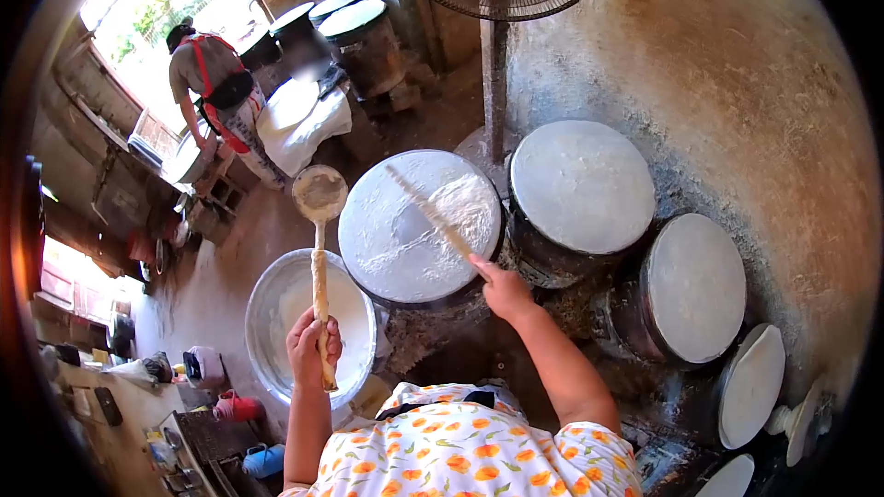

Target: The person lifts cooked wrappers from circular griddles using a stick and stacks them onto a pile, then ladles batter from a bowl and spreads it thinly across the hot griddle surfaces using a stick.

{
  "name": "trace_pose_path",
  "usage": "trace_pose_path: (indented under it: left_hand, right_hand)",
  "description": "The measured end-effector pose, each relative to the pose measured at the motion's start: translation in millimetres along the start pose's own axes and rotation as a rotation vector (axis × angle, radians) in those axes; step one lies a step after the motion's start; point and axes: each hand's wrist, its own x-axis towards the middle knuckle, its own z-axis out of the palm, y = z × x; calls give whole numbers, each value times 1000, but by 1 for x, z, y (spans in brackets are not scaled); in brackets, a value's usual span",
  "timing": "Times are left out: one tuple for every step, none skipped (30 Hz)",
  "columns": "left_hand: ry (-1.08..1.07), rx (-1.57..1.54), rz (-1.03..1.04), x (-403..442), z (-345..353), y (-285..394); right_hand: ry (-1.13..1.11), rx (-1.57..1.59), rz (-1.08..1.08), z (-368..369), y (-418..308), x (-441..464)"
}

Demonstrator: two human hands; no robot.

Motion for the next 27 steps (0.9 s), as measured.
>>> trace_pose_path:
  left_hand:
    - [-7, -1, -2, 0, -2, 2]
    - [-11, 6, -10, -1, -7, 4]
    - [-11, 12, -20, -2, -9, 4]
    - [-11, 7, -26, -2, -9, 5]
    - [-27, 24, -18, -2, -8, 6]
    - [-46, 40, -8, -2, -8, 7]
    - [-76, 39, -17, 0, -10, 2]
    - [-83, 34, -15, 2, -9, -1]
    - [-91, 31, -38, 3, -6, -3]
    - [-98, 29, -61, 3, -3, -4]
    - [-89, 33, -69, 4, -2, -4]
    - [-94, 28, -66, 3, -3, -2]
    - [-111, 55, -83, 1, -5, 1]
    - [-125, 79, -96, 1, -8, 3]
    - [-122, 72, -91, 1, -11, 4]
    - [-129, 84, -98, 0, -14, 4]
    - [-135, 96, -107, -2, -17, 4]
    - [-131, 94, -108, -4, -16, 3]
    - [-104, 103, -122, -3, -14, 2]
    - [-79, 111, -133, -2, -12, 0]
    - [-81, 104, -153, 0, -14, -3]
    - [-81, 105, -150, 0, -14, -2]
    - [-85, 124, -147, 0, -13, 0]
    - [-89, 143, -147, 0, -12, 1]
    - [-90, 141, -148, -2, -13, 3]
    - [-90, 133, -138, -6, -14, 7]
    - [-86, 124, -129, -9, -15, 9]
  right_hand:
    - [108, 51, -22, -9, 3, -8]
    - [214, 97, -47, -20, 8, -16]
    - [295, 82, -59, -29, 12, -22]
    - [221, 23, 128, -33, 11, -28]
    - [139, 12, 193, -31, 6, -37]
    - [60, 3, 255, -29, -13, -42]
    - [40, 5, 222, -16, -25, -45]
    - [41, 26, 183, -7, -40, -49]
    - [23, 37, 145, 11, -34, -48]
    - [4, 49, 107, 20, -35, -46]
    - [39, 113, -5, 20, -31, -47]
    - [43, 108, -7, 15, -25, -47]
    - [104, 73, -15, 7, -12, -47]
    - [164, 36, -27, -1, -3, -44]
    - [196, 51, 60, -19, -15, -44]
    - [251, 53, 74, -20, -6, -39]
    - [243, 43, 25, -10, 1, -30]
    - [235, 36, -22, 0, 2, -24]
    - [149, 22, 19, 11, -8, -20]
    - [65, 9, 59, 23, -22, -15]
    - [-4, -66, 83, 30, -37, -13]
    - [-74, -140, 109, 32, -49, -15]
    - [-117, -136, 112, 25, -57, -19]
    - [-161, -134, 117, 18, -59, -23]
    - [-42, -40, 24, 18, -41, -30]
    - [74, 52, -71, 16, -19, -40]
    - [287, 89, -238, 7, -14, -49]
